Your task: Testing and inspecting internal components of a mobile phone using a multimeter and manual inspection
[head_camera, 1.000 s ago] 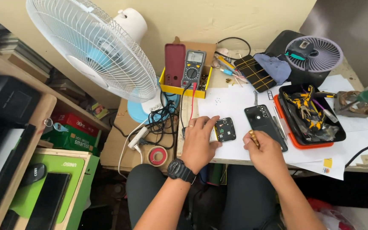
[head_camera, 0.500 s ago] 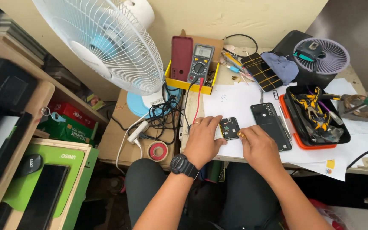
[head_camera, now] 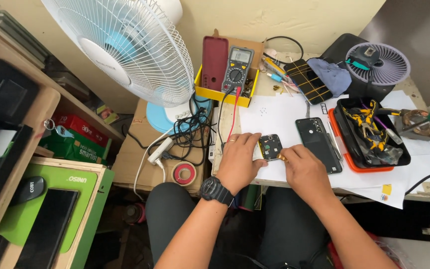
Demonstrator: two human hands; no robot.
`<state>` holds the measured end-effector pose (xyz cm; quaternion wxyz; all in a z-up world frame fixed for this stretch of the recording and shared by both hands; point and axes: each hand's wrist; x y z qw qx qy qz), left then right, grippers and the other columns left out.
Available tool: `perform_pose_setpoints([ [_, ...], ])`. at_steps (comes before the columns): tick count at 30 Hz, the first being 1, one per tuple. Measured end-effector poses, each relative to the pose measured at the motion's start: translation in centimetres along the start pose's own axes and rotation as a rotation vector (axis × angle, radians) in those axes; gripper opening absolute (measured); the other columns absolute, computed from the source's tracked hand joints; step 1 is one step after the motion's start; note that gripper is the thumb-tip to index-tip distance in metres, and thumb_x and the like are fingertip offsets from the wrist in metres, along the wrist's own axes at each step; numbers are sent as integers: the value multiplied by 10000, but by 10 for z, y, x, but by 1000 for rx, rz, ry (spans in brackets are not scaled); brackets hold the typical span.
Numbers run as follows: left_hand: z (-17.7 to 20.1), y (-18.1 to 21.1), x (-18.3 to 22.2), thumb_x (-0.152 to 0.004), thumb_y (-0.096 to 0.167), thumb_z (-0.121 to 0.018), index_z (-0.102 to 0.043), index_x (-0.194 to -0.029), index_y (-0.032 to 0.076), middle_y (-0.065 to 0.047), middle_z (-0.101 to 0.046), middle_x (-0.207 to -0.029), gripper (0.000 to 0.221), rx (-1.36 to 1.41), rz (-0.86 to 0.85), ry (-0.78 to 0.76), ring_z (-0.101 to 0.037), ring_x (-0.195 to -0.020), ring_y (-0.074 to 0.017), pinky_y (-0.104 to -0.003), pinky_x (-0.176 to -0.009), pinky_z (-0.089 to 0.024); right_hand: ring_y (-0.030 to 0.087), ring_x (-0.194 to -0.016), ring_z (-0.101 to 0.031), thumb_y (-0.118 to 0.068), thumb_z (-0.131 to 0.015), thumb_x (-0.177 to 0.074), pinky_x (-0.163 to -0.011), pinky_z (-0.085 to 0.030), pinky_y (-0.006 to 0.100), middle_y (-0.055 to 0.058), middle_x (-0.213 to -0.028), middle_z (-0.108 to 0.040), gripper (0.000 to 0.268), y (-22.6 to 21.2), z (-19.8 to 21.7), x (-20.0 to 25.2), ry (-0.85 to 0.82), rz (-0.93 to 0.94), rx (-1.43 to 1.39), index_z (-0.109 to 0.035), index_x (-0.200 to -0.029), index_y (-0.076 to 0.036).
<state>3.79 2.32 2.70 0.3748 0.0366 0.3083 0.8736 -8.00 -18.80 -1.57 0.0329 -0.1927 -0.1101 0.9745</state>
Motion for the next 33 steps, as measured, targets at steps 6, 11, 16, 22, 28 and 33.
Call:
perform_pose_setpoints([
  [6,2,0,0,-960,262,-933,-622,-1651,32,-244,-710,-1491,791,15,3,-6,-590,-1457,-439,-557,-1174,-500,294,-1093,-822,-17,-753,-1045,-913,-706,389,37,-1112,-765,256,8,-10,6,37,62,34,-822,-1243,-165],
  [11,-2,-3,0,-949,284,-940,-637,-1637,37,-235,-717,-1480,791,5,-8,14,-596,-1449,-433,-556,-1164,-510,264,-1114,-821,-23,-802,-1021,-940,-697,366,30,-1120,-796,255,3,1,5,74,64,5,-854,-1226,-166],
  [16,0,-1,0,-950,291,-942,-642,-1633,41,-229,-721,-1472,787,-3,-9,18,-601,-1444,-426,-550,-1156,-514,264,-1094,-826,-9,-813,-1020,-945,-693,371,31,-1111,-828,258,-2,10,0,87,10,-105,-891,-1209,-166],
  [22,2,0,-1,-954,273,-939,-637,-1637,32,-239,-707,-1500,785,8,-3,-1,-587,-1458,-431,-554,-1178,-496,335,-1075,-839,-22,-790,-1030,-935,-688,424,97,-1108,-855,213,-10,25,-10,-7,-129,-246,-907,-1183,-114],
  [28,4,1,-1,-960,271,-936,-637,-1637,34,-235,-701,-1508,777,6,-1,-12,-582,-1467,-428,-554,-1187,-489,343,-1084,-850,-23,-785,-1028,-945,-688,429,111,-1128,-872,224,-13,32,-13,-39,-162,-264,-915,-1189,-108],
  [33,12,10,0,-992,261,-910,-649,-1631,28,-262,-680,-1541,728,-15,9,-51,-562,-1492,-444,-554,-1197,-477,401,-1114,-834,-51,-838,-969,-899,-708,462,144,-1172,-862,261,-9,36,-15,-25,-225,-358,-911,-1212,-113],
])
Point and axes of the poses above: each hand's wrist, its own x-axis away from the middle knuckle, its own z-axis out of the back of the hand, y = z × x
